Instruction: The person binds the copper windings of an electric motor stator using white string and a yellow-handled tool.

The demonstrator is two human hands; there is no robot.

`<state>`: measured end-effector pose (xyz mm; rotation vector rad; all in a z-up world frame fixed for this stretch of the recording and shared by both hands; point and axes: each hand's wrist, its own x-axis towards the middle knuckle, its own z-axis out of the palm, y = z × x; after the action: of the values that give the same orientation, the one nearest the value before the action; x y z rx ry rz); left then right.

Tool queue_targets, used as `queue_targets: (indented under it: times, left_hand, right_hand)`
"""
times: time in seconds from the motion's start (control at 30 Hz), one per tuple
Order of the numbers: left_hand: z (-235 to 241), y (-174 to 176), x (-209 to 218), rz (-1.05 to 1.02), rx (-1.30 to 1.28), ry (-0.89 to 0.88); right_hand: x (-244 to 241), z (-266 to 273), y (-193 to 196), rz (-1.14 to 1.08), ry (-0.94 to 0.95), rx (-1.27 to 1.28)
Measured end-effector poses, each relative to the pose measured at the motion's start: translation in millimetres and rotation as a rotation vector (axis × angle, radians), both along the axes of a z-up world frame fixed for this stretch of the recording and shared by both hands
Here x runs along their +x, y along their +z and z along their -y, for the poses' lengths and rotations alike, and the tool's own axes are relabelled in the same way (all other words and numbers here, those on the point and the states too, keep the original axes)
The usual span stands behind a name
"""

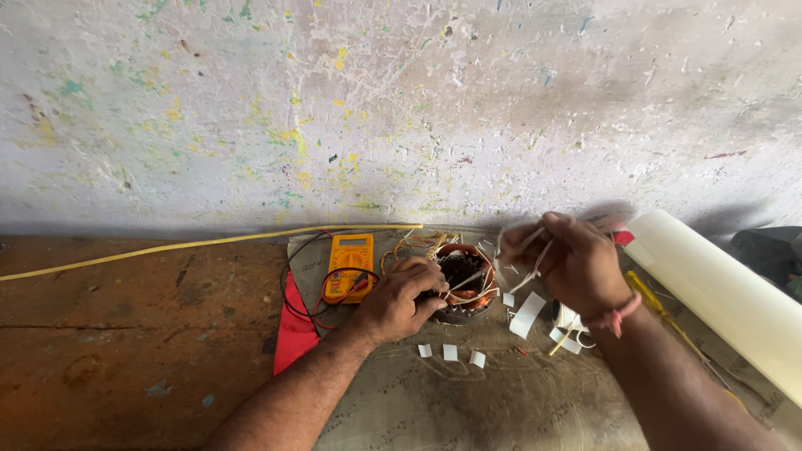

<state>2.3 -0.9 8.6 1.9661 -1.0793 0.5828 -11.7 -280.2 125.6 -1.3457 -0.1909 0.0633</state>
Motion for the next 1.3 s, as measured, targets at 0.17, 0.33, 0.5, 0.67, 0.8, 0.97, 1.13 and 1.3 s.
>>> queue_targets:
  times: [0.17, 0.33, 0.5, 0.67, 0.8, 0.97, 1.13, 1.3]
  left_hand:
    - [0.2, 2.4, -0.7, 0.01, -0.005, -0.015]
    - [-0.8, 7.6, -3.4, -0.045, -0.017, -0.019]
    - [0.1, 7.4, -4.7, -0.071, -0.019, -0.012]
    - [1.3, 5.0, 0.7, -0.008, -0.024, -0.024]
    - [1.8, 6.6, -2.9, -0.034, -0.028, -0.017]
    - [-0.3, 11.4, -5.3, -0.05, -0.026, -0.039]
    - [1.1, 16.8, -8.4, -0.042, -0.029, -0.048]
    - [0.6, 16.0, -7.5, -0.082, -0.024, -0.037]
  right_hand:
    - [-25.6, 4.2, -17.7, 0.073, -0.214, -0.541]
    - [-34.3, 7.3, -24.4, 0.67, -0.09, -1.346]
    - [-35.1, 2.6, -9.7, 0.312, 0.174, -2.198]
    - [-23.0, 10.5, 15.4, 0.006, 0.064, -1.255]
    - [1.8, -5.2, -17.3, 0.053, 0.043, -0.728]
    - [47.9, -23.3, -56.0, 0.023, 0.305, 0.25]
    - [82.7, -26.9, -67.4, 0.069, 0.395, 0.238]
    - [82.6, -35.6, -73.7, 0.108, 0.428, 0.272]
